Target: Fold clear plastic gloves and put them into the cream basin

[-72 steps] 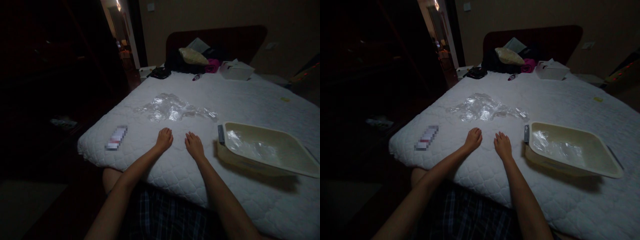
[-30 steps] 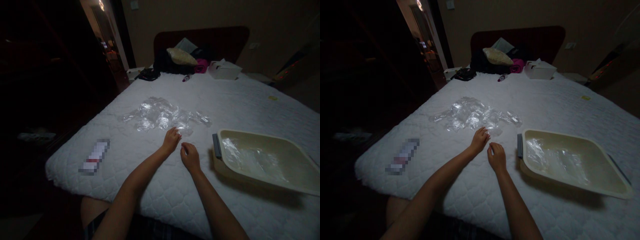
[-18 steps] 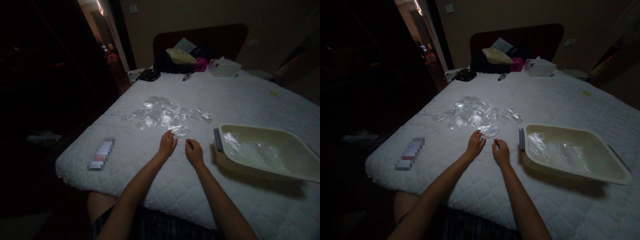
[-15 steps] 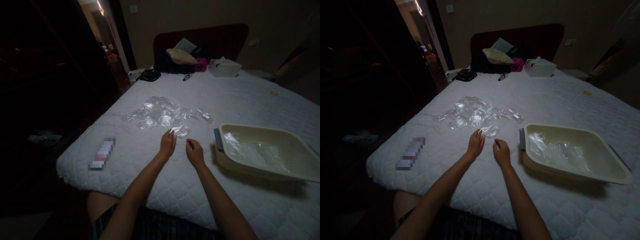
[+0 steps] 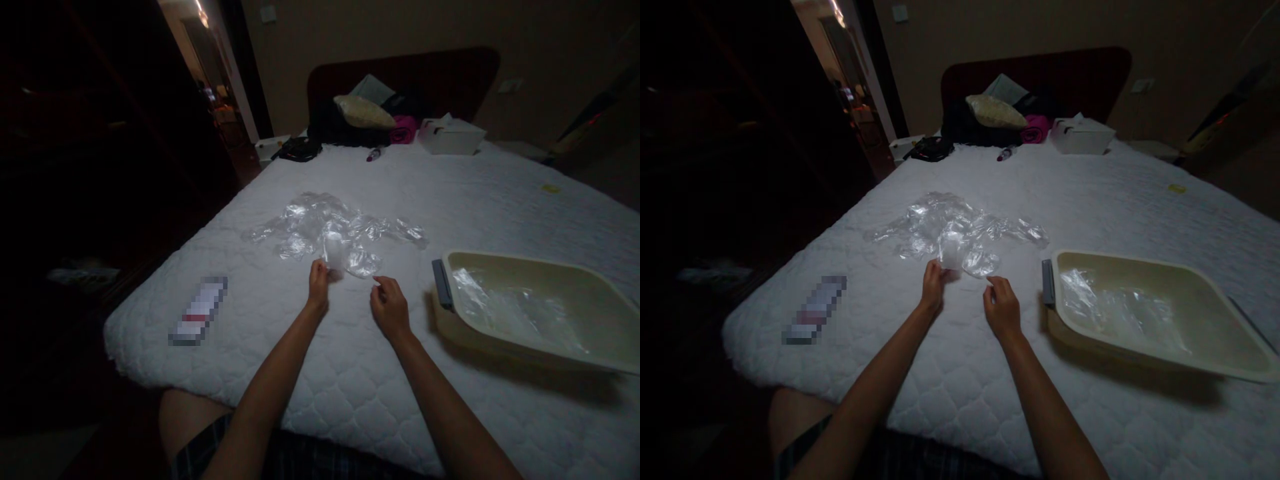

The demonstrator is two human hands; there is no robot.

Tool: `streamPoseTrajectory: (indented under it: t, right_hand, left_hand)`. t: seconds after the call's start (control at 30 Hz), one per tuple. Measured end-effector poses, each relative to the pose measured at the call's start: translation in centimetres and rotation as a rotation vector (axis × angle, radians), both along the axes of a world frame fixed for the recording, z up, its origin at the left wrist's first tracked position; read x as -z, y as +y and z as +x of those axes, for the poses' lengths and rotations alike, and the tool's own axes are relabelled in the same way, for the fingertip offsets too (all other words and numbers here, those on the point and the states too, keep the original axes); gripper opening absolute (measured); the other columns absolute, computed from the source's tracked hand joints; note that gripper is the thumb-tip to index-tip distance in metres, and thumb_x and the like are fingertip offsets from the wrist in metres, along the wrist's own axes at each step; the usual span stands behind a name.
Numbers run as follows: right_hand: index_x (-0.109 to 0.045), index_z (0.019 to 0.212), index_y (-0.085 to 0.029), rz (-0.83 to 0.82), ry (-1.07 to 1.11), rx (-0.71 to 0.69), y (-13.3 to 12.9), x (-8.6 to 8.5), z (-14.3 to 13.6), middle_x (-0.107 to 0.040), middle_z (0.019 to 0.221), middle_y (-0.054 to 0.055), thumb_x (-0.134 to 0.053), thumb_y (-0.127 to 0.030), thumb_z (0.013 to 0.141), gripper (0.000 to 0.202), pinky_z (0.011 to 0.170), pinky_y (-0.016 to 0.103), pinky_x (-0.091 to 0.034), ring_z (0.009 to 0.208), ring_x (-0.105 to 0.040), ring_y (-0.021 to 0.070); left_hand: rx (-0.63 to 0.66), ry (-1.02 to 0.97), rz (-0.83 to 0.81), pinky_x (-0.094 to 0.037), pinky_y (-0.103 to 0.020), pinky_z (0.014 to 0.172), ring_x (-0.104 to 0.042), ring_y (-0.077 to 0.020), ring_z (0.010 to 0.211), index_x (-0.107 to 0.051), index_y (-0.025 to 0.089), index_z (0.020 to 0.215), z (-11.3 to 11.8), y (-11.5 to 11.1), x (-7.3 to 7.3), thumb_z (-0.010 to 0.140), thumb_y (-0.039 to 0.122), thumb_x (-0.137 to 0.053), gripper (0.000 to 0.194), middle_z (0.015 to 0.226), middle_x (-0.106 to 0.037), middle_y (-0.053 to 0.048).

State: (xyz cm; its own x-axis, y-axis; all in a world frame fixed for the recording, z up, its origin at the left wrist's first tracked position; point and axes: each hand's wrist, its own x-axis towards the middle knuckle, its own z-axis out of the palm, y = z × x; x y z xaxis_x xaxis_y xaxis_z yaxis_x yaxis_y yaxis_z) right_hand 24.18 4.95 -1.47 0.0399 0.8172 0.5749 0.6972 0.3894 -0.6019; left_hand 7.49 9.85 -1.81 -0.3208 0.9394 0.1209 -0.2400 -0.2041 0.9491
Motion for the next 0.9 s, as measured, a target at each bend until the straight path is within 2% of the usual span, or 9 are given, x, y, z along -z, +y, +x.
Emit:
streamPoseTrajectory:
  t: [0.07,0.17,0.27,0.37,0.43,0.6,0.67,0.8,0.9]
  right_hand:
    - [-0.054,0.105,-0.017,0.019,-0.083,-0.01,0.3,-0.5,-0.5,-0.057,0.095,0.008,-0.041,-0.02,0.085,0.024,0.075,0.029,-0.045,0.085,-0.055,0.0172]
    - [-0.052,0.111,-0.018,-0.012,-0.257,0.022,1.3,-1.0,-1.7,-0.056,0.097,0.008,-0.042,-0.025,0.086,0.028,0.067,0.027,-0.044,0.081,-0.055,0.0173]
    - [-0.054,0.108,-0.02,-0.083,-0.423,0.057,2.8,-1.1,-2.7,-0.055,0.102,0.009,-0.046,-0.026,0.084,0.026,0.06,0.025,-0.041,0.082,-0.054,0.0183]
    - [-0.059,0.092,-0.019,-0.125,-0.523,0.06,4.4,-0.9,-2.7,-0.058,0.091,0.007,-0.044,-0.018,0.084,0.016,0.062,0.025,-0.039,0.083,-0.053,0.0185]
    - [-0.059,0.089,-0.018,-0.121,-0.532,0.076,5.3,-0.6,-2.1,-0.058,0.086,0.007,-0.042,-0.015,0.084,0.018,0.065,0.026,-0.039,0.082,-0.053,0.0185]
    - [-0.059,0.095,-0.015,-0.022,-0.356,0.244,6.7,0.2,0.2,-0.057,0.095,0.01,-0.041,-0.015,0.084,0.022,0.075,0.03,-0.042,0.088,-0.052,0.0203]
    - [-0.06,0.096,-0.015,0.0,-0.26,0.267,6.8,0.4,0.7,-0.056,0.101,0.011,-0.041,-0.015,0.082,0.023,0.077,0.031,-0.044,0.09,-0.052,0.0206]
    - [-0.058,0.103,-0.017,0.015,-0.052,0.171,5.8,-0.1,0.3,-0.05,0.114,0.011,-0.042,-0.016,0.081,0.028,0.074,0.031,-0.046,0.087,-0.054,0.0182]
    - [-0.058,0.099,-0.018,-0.032,0.184,0.053,4.5,-0.8,-0.9,-0.055,0.1,0.009,-0.045,-0.024,0.081,0.023,0.068,0.031,-0.047,0.074,-0.055,0.0152]
  left_hand:
    - [0.058,-0.278,-0.048,-0.045,-0.032,0.076,-0.057,-0.0141,0.073,-0.05,0.017,0.074,-0.7,0.7,0.2,0.078,0.037,-0.054,0.021,0.073,-0.056,0.0]
    - [0.107,-0.455,-0.128,-0.047,-0.034,0.073,-0.061,-0.016,0.07,-0.053,0.014,0.076,-1.3,1.2,0.2,0.072,0.042,-0.06,0.029,0.07,-0.06,-0.002]
    - [0.14,-0.437,-0.14,-0.048,-0.032,0.071,-0.062,-0.0155,0.068,-0.053,0.013,0.074,-1.5,0.9,0.0,0.069,0.041,-0.064,0.031,0.067,-0.061,-0.002]
    - [0.155,-0.374,-0.132,-0.047,-0.026,0.065,-0.061,-0.0131,0.064,-0.048,0.015,0.067,-1.6,0.2,-0.5,0.063,0.034,-0.07,0.029,0.063,-0.059,0.001]
    - [0.165,-0.351,-0.15,-0.046,-0.022,0.061,-0.059,-0.0098,0.059,-0.046,0.016,0.067,-1.6,-0.1,-0.7,0.058,0.027,-0.073,0.03,0.063,-0.058,0.004]
    - [0.203,-0.34,-0.203,-0.044,-0.02,0.06,-0.055,-0.0064,0.058,-0.055,0.017,0.085,-1.7,-0.2,-1.0,0.054,0.017,-0.073,0.035,0.071,-0.058,0.004]
    - [0.22,-0.333,-0.208,-0.043,-0.019,0.059,-0.055,-0.0066,0.059,-0.057,0.016,0.086,-1.7,-0.2,-1.0,0.054,0.016,-0.072,0.036,0.071,-0.059,0.003]
    - [0.236,-0.294,-0.24,-0.04,-0.019,0.052,-0.051,-0.0062,0.053,-0.058,0.016,0.075,-1.7,-0.3,-1.0,0.054,0.018,-0.071,0.025,0.064,-0.056,0.004]
    - [0.242,-0.268,-0.236,-0.035,-0.018,0.047,-0.044,-0.0044,0.046,-0.056,0.016,0.068,-1.7,-0.4,-1.1,0.055,0.02,-0.071,0.021,0.058,-0.052,0.006]
